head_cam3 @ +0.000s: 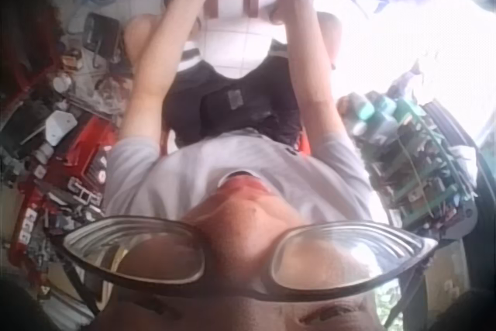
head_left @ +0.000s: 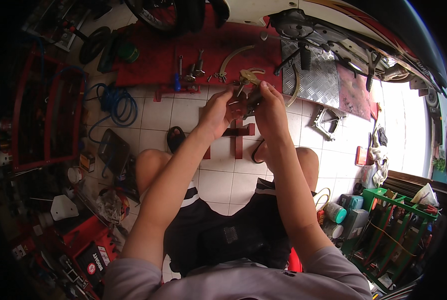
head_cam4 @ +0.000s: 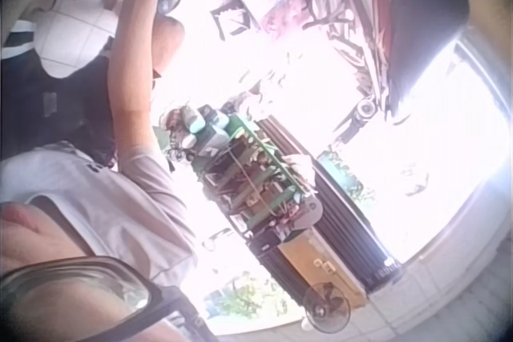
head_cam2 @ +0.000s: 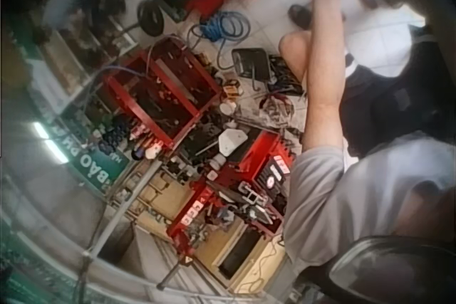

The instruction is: The person sits on the floor and assembles a mechanical component by hand. They insert a small metal pin into a housing, attach a curved metal bracket, and manipulate the parts to fit them together.

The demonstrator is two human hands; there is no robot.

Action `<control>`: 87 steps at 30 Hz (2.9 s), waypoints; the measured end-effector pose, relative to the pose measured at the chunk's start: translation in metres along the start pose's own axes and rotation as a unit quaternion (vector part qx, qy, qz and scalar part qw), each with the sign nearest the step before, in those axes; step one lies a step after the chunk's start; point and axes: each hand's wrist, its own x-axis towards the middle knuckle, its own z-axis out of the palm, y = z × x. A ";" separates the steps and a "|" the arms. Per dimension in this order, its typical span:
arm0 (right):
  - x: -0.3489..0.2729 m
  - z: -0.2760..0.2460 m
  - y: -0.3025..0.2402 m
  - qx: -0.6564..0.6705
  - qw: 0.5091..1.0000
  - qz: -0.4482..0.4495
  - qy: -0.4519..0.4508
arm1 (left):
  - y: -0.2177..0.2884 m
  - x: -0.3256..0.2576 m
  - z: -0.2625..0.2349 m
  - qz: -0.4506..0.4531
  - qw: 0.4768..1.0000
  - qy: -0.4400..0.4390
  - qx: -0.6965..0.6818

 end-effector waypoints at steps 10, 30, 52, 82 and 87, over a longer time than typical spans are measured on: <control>0.001 -0.001 0.000 -0.007 1.000 -0.001 0.005 | -0.003 0.004 -0.014 -0.035 0.995 -0.086 -0.033; 0.006 -0.010 0.001 -0.011 1.000 -0.013 0.002 | 0.002 0.007 -0.014 -0.065 0.989 -0.103 -0.084; 0.000 0.000 -0.006 0.003 1.000 -0.024 0.003 | -0.001 0.010 -0.018 -0.090 0.982 -0.139 -0.090; 0.005 -0.009 0.001 -0.030 0.999 -0.024 0.006 | -0.005 0.009 -0.012 -0.089 0.992 -0.038 -0.078; 0.004 -0.006 -0.002 -0.037 0.999 -0.023 0.016 | 0.001 0.009 -0.012 -0.084 0.990 -0.064 -0.092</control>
